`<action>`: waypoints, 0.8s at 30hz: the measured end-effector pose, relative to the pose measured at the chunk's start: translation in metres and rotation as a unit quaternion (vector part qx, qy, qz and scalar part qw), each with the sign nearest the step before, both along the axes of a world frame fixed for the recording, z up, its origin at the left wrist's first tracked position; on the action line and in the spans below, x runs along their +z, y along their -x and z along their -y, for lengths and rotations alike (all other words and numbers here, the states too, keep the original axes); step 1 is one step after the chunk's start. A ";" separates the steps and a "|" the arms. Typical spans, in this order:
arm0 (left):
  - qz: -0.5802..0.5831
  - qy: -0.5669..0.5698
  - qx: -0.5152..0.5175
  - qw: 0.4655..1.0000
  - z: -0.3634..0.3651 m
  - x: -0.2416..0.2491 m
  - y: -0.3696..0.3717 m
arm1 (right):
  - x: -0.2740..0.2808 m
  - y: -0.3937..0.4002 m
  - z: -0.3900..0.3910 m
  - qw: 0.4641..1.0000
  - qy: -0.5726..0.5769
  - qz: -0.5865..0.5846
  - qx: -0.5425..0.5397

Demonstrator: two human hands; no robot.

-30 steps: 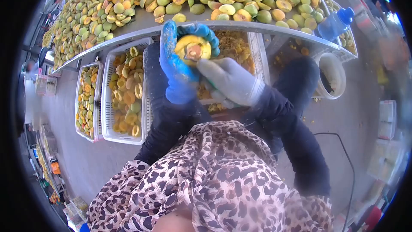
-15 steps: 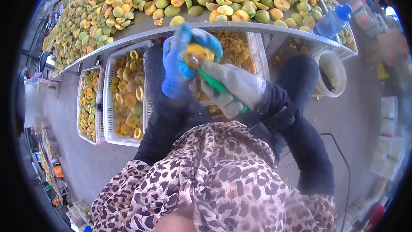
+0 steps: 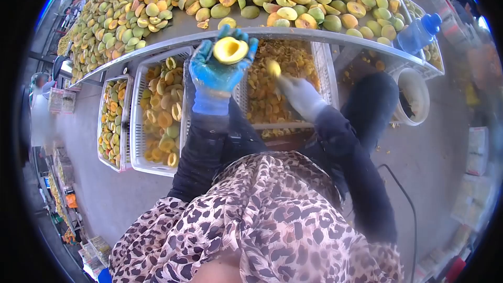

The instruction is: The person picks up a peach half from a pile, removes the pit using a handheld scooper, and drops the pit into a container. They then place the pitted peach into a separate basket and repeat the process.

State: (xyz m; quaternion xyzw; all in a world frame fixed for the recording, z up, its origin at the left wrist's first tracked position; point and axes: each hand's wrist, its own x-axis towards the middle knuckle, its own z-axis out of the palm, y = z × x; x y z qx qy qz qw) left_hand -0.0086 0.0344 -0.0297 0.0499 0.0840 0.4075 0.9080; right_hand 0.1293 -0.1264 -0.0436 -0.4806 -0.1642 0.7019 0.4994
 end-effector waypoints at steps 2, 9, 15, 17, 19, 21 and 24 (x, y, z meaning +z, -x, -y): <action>0.041 0.022 -0.054 0.997 -0.002 -0.007 0.007 | -0.054 -0.009 -0.010 0.640 -0.036 0.763 0.083; -0.112 -0.082 -0.130 0.982 0.015 0.006 0.015 | 0.021 -0.006 -0.024 0.659 -0.242 0.709 -0.063; -0.359 -0.520 0.031 0.775 0.048 0.023 0.021 | 0.052 0.002 -0.032 0.499 -0.257 0.826 0.049; -0.346 -0.385 -0.034 0.855 0.050 0.017 0.017 | 0.051 0.007 -0.033 0.472 -0.221 0.852 0.052; -0.310 -0.228 -0.096 0.918 0.049 -0.003 0.014 | 0.047 0.017 -0.035 0.448 -0.202 0.869 0.055; -0.326 -0.230 -0.057 0.915 0.058 0.006 0.019 | 0.036 0.021 -0.039 0.450 -0.115 0.882 0.074; -0.380 -0.189 -0.157 0.892 0.062 0.014 0.048 | -0.029 -0.019 -0.056 0.492 0.050 0.865 0.086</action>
